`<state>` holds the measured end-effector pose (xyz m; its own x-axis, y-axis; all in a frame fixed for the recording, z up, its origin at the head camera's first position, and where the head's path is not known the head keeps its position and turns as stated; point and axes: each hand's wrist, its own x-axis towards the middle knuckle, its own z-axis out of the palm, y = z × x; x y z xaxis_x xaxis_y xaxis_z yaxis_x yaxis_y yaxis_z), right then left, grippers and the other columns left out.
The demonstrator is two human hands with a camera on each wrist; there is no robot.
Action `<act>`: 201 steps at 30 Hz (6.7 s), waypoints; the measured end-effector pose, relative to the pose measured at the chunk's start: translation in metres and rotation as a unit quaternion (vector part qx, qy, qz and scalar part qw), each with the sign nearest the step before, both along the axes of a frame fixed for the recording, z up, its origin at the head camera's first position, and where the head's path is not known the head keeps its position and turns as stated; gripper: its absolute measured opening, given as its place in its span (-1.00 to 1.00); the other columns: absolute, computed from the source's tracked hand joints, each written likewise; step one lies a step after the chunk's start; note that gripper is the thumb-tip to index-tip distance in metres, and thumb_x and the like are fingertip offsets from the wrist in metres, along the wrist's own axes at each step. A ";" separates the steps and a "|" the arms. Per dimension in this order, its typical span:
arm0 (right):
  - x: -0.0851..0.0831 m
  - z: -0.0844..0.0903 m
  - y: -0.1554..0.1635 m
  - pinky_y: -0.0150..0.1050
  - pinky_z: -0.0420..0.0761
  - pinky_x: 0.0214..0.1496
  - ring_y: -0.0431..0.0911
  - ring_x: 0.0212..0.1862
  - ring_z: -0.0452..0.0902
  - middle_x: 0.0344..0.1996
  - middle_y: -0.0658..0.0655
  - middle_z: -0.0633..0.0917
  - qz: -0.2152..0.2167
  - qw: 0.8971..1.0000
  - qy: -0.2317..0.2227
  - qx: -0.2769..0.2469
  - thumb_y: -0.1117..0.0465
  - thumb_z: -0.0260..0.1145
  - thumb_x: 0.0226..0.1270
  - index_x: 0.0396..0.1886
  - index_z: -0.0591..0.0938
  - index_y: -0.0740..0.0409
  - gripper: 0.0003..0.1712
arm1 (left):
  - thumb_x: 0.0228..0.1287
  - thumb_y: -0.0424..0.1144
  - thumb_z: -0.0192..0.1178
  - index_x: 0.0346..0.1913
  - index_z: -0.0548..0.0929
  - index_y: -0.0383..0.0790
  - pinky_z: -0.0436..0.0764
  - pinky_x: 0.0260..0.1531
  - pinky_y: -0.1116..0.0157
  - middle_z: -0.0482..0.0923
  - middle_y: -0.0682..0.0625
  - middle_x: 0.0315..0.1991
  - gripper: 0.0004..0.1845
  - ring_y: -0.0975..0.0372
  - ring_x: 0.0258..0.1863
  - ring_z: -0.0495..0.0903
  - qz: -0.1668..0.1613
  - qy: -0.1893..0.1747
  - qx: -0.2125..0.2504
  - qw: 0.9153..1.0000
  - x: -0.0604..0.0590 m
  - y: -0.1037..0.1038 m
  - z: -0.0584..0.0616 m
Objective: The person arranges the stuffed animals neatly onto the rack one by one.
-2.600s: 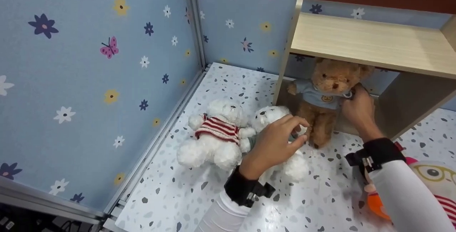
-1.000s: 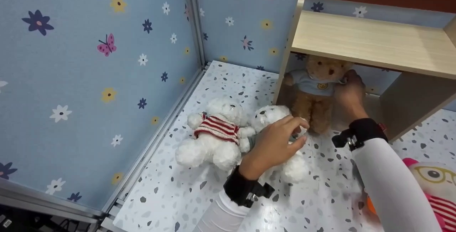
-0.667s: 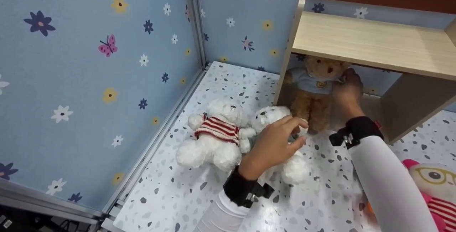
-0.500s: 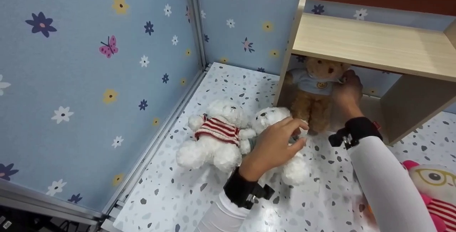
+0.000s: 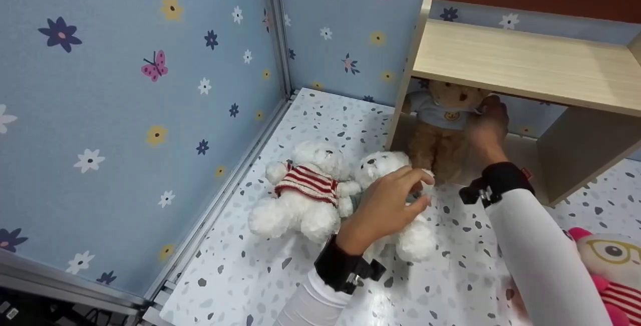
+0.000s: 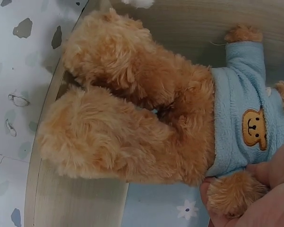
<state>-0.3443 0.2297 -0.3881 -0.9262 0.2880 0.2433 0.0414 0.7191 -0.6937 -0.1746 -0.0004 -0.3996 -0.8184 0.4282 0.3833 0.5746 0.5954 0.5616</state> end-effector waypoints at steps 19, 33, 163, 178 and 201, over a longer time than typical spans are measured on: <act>-0.004 -0.007 -0.008 -0.05 0.38 0.07 0.13 0.09 0.31 0.07 0.37 0.37 0.025 1.000 0.003 -0.014 0.36 -0.08 0.34 0.02 0.29 0.35 -0.72 | 0.30 -0.05 0.20 0.04 0.55 0.10 0.43 -0.40 0.61 0.56 0.17 -0.22 -0.72 0.47 -0.33 0.49 0.000 0.003 -0.008 1.000 -0.001 0.000 -0.001; -0.013 -0.019 -0.010 -0.22 0.24 -0.05 0.05 0.04 0.20 -0.01 0.30 0.35 0.077 0.997 0.022 -0.020 0.47 -0.14 0.20 0.00 0.34 0.38 -0.64 | 0.29 -0.04 0.20 0.04 0.55 0.11 0.43 -0.40 0.59 0.55 0.20 -0.22 -0.72 0.44 -0.31 0.52 0.004 -0.006 -0.015 1.000 -0.001 0.001 -0.001; 0.122 -0.095 -0.057 -0.28 0.48 0.06 -0.09 0.07 0.48 0.13 0.16 0.56 0.227 0.929 -0.207 -0.205 -0.23 0.12 0.38 0.26 0.44 0.06 -0.37 | 0.26 0.00 0.24 0.01 0.58 0.08 0.53 -0.36 0.39 0.63 0.12 -0.15 -0.72 0.33 -0.31 0.60 0.063 -0.055 -0.057 0.995 -0.012 -0.005 -0.010; 0.124 -0.099 -0.060 0.04 0.29 0.40 0.10 0.38 0.29 0.34 0.17 0.43 0.243 0.906 -0.263 -0.226 -0.42 0.03 0.30 0.34 0.41 0.03 -0.18 | 0.26 0.02 0.24 0.08 0.57 0.10 0.58 -0.25 0.35 0.61 0.13 -0.07 -0.65 0.29 -0.18 0.62 0.060 -0.101 -0.073 0.990 -0.012 -0.005 -0.012; 0.125 -0.110 -0.058 0.11 0.18 0.46 0.10 0.41 0.24 0.35 0.13 0.41 0.241 0.897 -0.267 -0.258 -0.29 0.20 0.28 0.29 0.46 0.00 -0.28 | 0.27 0.09 0.20 0.12 0.55 0.08 0.57 -0.25 0.30 0.62 0.09 -0.10 -0.60 0.24 -0.15 0.60 0.057 -0.137 -0.115 0.982 -0.012 -0.007 -0.014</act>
